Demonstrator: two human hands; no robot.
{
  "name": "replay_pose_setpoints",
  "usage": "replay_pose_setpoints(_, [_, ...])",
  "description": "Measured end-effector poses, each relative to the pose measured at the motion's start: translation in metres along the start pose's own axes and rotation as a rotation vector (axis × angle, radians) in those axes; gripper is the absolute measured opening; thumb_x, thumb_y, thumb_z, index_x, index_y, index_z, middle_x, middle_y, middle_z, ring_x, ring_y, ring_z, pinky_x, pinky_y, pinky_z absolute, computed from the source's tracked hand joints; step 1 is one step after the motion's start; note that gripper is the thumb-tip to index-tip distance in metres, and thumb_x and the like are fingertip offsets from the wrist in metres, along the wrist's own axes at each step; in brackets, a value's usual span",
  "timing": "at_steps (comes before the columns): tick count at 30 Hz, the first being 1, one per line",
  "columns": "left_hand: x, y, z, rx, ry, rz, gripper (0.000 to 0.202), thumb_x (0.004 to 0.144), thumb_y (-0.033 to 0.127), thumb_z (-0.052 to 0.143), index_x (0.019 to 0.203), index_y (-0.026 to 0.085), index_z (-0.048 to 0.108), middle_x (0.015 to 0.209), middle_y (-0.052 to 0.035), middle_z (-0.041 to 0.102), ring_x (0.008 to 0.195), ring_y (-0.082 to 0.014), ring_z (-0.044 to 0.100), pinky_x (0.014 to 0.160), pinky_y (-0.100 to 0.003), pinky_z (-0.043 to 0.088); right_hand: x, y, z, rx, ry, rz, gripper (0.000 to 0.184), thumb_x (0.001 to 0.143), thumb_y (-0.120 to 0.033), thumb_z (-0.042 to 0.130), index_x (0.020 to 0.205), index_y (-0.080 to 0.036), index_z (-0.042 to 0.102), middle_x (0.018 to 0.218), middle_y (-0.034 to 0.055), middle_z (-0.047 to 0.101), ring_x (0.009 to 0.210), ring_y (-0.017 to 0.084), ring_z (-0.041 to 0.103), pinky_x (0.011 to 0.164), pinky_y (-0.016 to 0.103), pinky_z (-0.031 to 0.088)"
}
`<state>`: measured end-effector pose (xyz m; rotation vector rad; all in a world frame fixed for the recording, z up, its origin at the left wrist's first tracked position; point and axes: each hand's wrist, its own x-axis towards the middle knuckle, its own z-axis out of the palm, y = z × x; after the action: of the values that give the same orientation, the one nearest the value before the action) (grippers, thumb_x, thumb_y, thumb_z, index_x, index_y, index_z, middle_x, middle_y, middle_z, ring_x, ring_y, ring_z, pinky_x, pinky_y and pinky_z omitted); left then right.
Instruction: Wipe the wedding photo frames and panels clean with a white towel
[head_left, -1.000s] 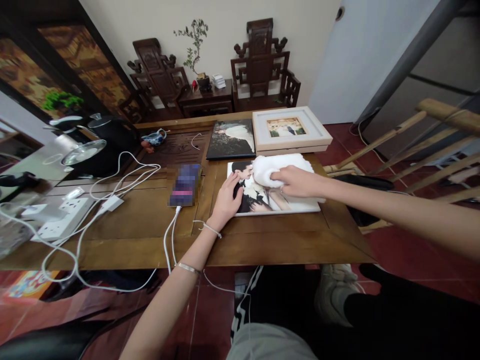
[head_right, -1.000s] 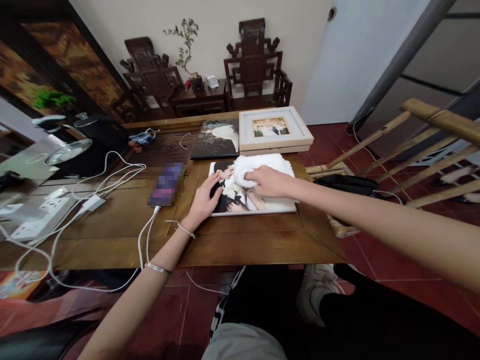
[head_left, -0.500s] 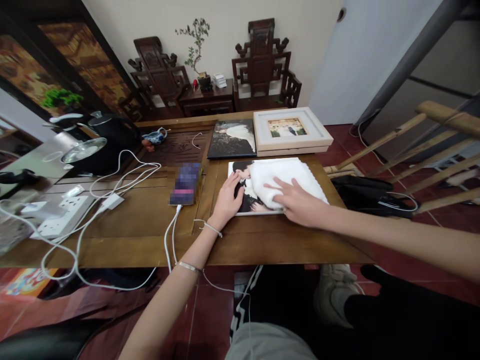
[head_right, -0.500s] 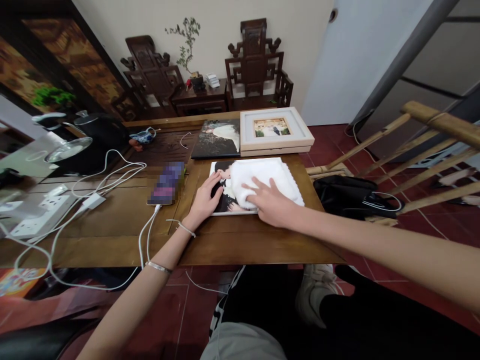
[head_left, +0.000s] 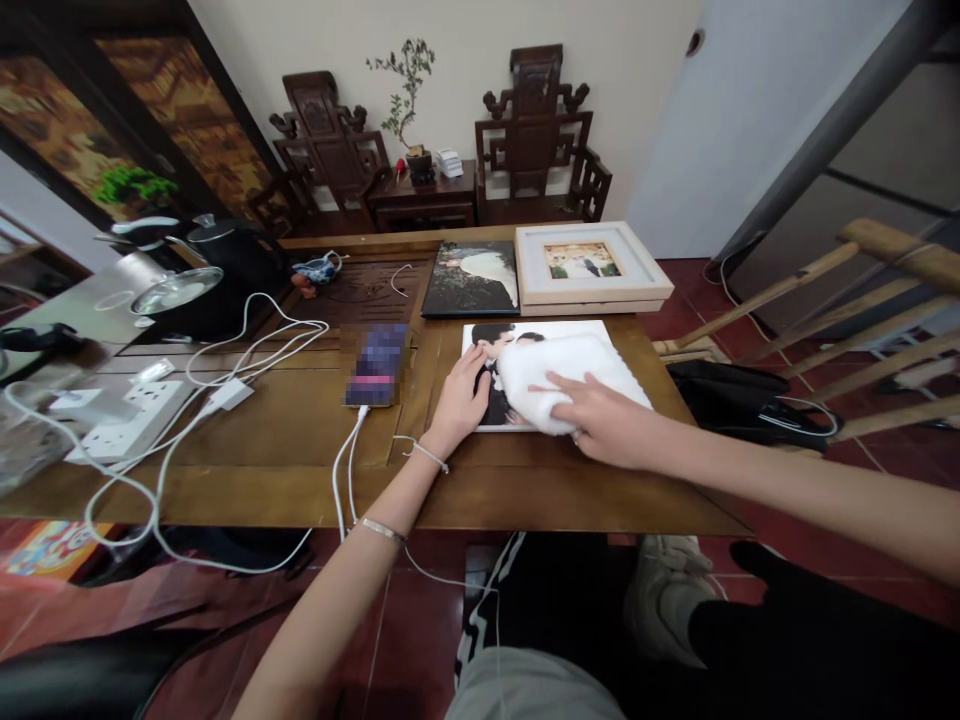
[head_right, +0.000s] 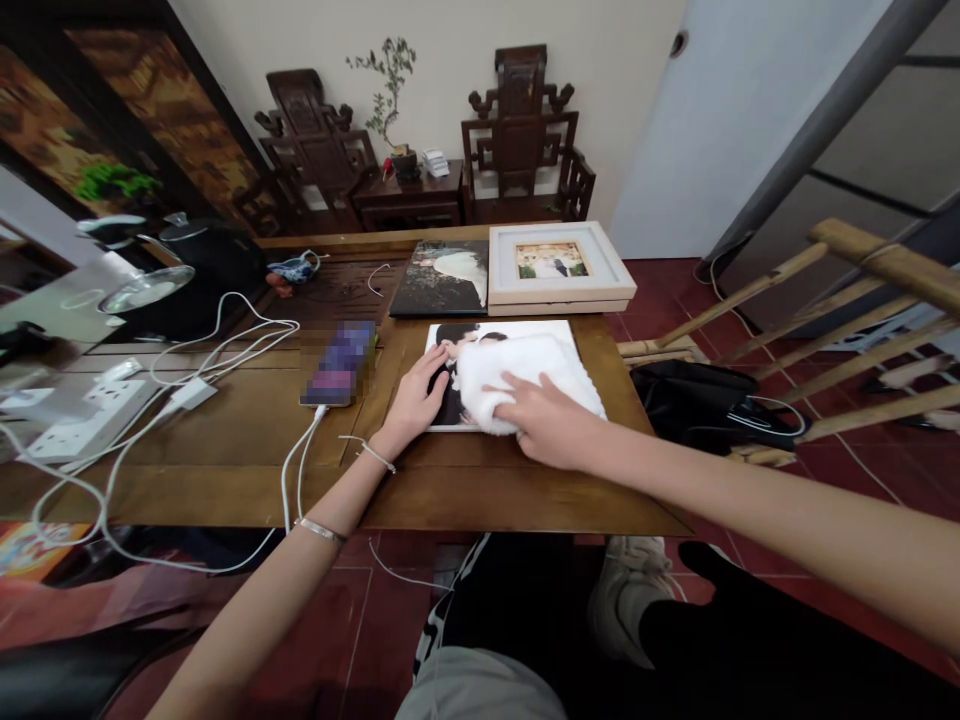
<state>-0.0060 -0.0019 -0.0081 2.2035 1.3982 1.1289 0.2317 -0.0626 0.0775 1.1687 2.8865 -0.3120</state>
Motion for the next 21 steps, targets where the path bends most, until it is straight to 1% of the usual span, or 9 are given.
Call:
replay_pose_setpoints(3, [0.000, -0.002, 0.002, -0.026, 0.009, 0.003, 0.039, 0.095, 0.019, 0.046, 0.131, 0.013, 0.061, 0.146, -0.0142, 0.054, 0.141, -0.0260, 0.045, 0.120, -0.048, 0.032, 0.025, 0.027, -0.004, -0.056, 0.014, 0.103, 0.043, 0.076, -0.001, 0.044, 0.112, -0.013, 0.063, 0.146, 0.0267, 0.045, 0.141, 0.040, 0.035, 0.103, 0.064, 0.036])
replay_pose_setpoints(4, [0.000, -0.002, 0.002, -0.037, 0.012, 0.001, 0.039, 0.095, 0.020, 0.046, 0.131, 0.014, 0.061, 0.146, -0.0140, 0.054, 0.141, -0.0262, 0.046, 0.120, -0.048, 0.033, 0.033, 0.033, -0.006, -0.064, 0.016, 0.134, 0.042, 0.077, -0.003, 0.044, 0.114, -0.012, 0.062, 0.142, 0.0279, 0.047, 0.137, 0.040, 0.040, 0.101, 0.063, 0.037])
replay_pose_setpoints(6, [0.000, 0.000, 0.001, -0.068, 0.028, -0.007, 0.039, 0.098, 0.023, 0.043, 0.130, 0.013, 0.062, 0.145, -0.0143, 0.055, 0.139, -0.0262, 0.047, 0.120, -0.048, 0.033, 0.051, 0.038, -0.010, -0.071, 0.018, 0.189, 0.042, 0.079, -0.005, 0.042, 0.117, -0.012, 0.060, 0.133, 0.0270, 0.052, 0.130, 0.040, 0.046, 0.096, 0.062, 0.040])
replay_pose_setpoints(8, [0.001, 0.004, -0.001, -0.112, 0.073, -0.007, 0.041, 0.101, 0.030, 0.039, 0.131, 0.013, 0.061, 0.143, -0.0149, 0.057, 0.137, -0.0255, 0.050, 0.120, -0.047, 0.033, 0.068, 0.036, -0.013, -0.083, 0.014, 0.221, 0.044, 0.079, -0.006, 0.041, 0.118, -0.013, 0.059, 0.126, 0.0248, 0.056, 0.126, 0.040, 0.045, 0.092, 0.063, 0.042])
replay_pose_setpoints(10, [0.001, 0.009, -0.005, -0.163, 0.138, 0.014, 0.046, 0.103, 0.039, 0.035, 0.134, 0.014, 0.059, 0.142, -0.0154, 0.058, 0.136, -0.0248, 0.052, 0.119, -0.046, 0.034, 0.084, 0.029, -0.015, -0.098, 0.011, 0.216, 0.047, 0.078, -0.005, 0.041, 0.121, -0.013, 0.058, 0.124, 0.0235, 0.057, 0.128, 0.041, 0.041, 0.090, 0.064, 0.042])
replay_pose_setpoints(13, [0.000, 0.014, -0.010, -0.231, 0.206, 0.045, 0.053, 0.103, 0.048, 0.032, 0.138, 0.015, 0.055, 0.145, -0.0151, 0.055, 0.137, -0.0246, 0.050, 0.118, -0.045, 0.035, 0.099, 0.013, -0.014, -0.120, 0.006, 0.126, 0.052, 0.077, -0.002, 0.042, 0.125, -0.015, 0.058, 0.137, 0.0217, 0.053, 0.135, 0.040, 0.035, 0.094, 0.066, 0.041])
replay_pose_setpoints(15, [-0.001, 0.014, -0.011, -0.274, 0.210, 0.052, 0.056, 0.103, 0.053, 0.031, 0.142, 0.018, 0.051, 0.149, -0.0139, 0.051, 0.140, -0.0247, 0.046, 0.119, -0.045, 0.032, 0.100, 0.002, -0.011, -0.149, 0.006, 0.030, 0.052, 0.077, 0.000, 0.043, 0.124, -0.015, 0.060, 0.149, 0.0192, 0.046, 0.141, 0.040, 0.030, 0.098, 0.067, 0.039])
replay_pose_setpoints(17, [-0.001, 0.013, -0.012, -0.313, 0.211, 0.047, 0.059, 0.102, 0.056, 0.029, 0.146, 0.021, 0.047, 0.153, -0.0119, 0.046, 0.143, -0.0244, 0.041, 0.121, -0.044, 0.029, 0.092, -0.009, -0.006, -0.176, 0.003, -0.060, 0.048, 0.079, -0.002, 0.046, 0.123, -0.015, 0.062, 0.155, 0.0168, 0.039, 0.145, 0.041, 0.024, 0.101, 0.071, 0.035])
replay_pose_setpoints(21, [0.000, 0.010, -0.010, -0.334, 0.255, 0.009, 0.061, 0.102, 0.059, 0.024, 0.146, 0.023, 0.046, 0.155, -0.0088, 0.045, 0.145, -0.0230, 0.038, 0.123, -0.043, 0.024, 0.055, -0.027, 0.006, -0.191, -0.035, -0.161, 0.046, 0.077, 0.000, 0.048, 0.117, -0.015, 0.066, 0.159, 0.0139, 0.033, 0.148, 0.043, 0.018, 0.104, 0.076, 0.029])
